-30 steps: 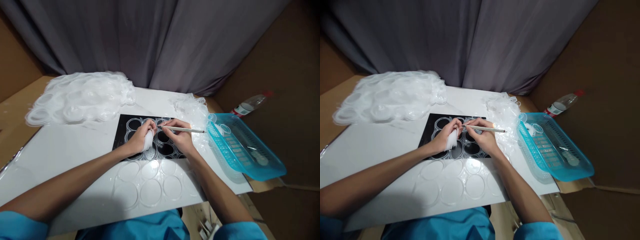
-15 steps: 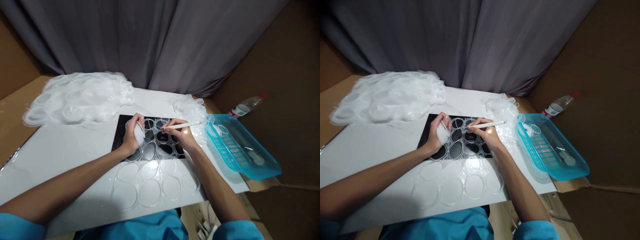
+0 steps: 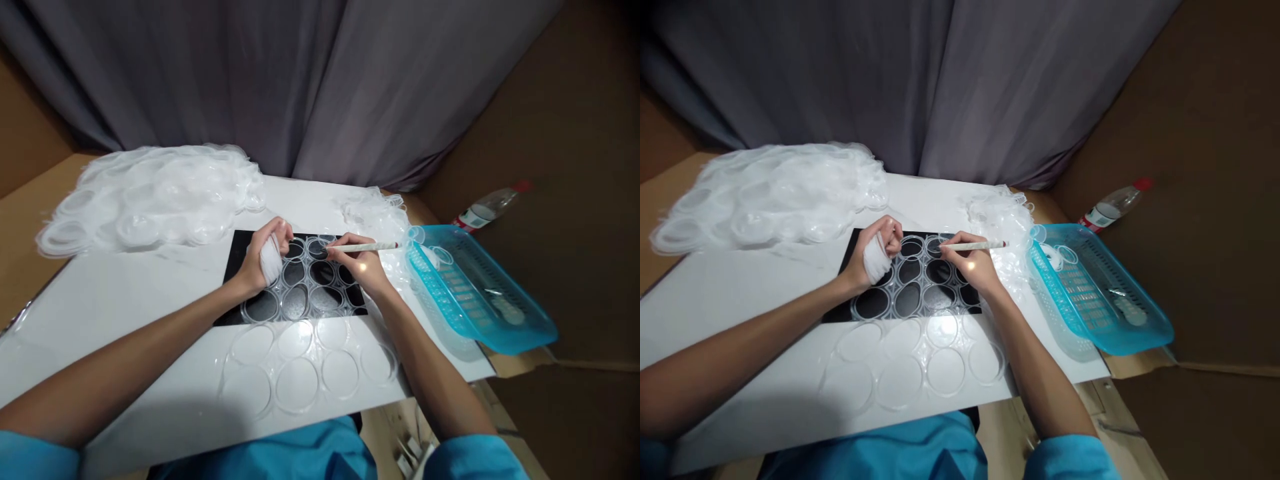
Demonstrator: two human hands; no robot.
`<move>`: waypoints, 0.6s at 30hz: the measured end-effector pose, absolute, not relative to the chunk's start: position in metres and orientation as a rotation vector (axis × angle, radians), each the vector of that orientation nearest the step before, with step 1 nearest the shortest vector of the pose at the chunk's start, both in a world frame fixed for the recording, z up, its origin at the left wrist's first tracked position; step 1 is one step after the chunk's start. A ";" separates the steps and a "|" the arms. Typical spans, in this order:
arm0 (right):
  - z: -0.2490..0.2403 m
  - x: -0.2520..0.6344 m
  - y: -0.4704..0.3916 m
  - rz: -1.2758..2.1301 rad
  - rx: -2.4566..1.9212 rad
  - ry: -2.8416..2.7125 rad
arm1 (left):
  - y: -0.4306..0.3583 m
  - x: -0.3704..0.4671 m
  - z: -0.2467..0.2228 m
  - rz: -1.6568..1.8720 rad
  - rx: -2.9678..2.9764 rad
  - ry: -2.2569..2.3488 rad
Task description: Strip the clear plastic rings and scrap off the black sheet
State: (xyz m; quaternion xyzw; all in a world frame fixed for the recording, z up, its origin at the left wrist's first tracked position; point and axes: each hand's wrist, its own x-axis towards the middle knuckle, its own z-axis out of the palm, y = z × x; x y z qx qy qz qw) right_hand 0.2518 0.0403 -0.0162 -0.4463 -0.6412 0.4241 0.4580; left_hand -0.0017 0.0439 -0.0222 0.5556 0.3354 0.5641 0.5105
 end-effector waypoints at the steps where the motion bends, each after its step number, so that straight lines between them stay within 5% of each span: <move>1: -0.016 0.252 0.041 1.039 -1.097 -1.579 | 0.051 -0.007 -0.021 1.323 1.333 0.783; 12: -0.010 0.254 0.043 1.048 -1.071 -1.521 | 0.094 -0.034 -0.043 0.757 2.272 1.329; 18: 0.000 0.263 0.040 0.996 -1.107 -1.528 | 0.091 -0.024 -0.027 0.168 2.354 1.614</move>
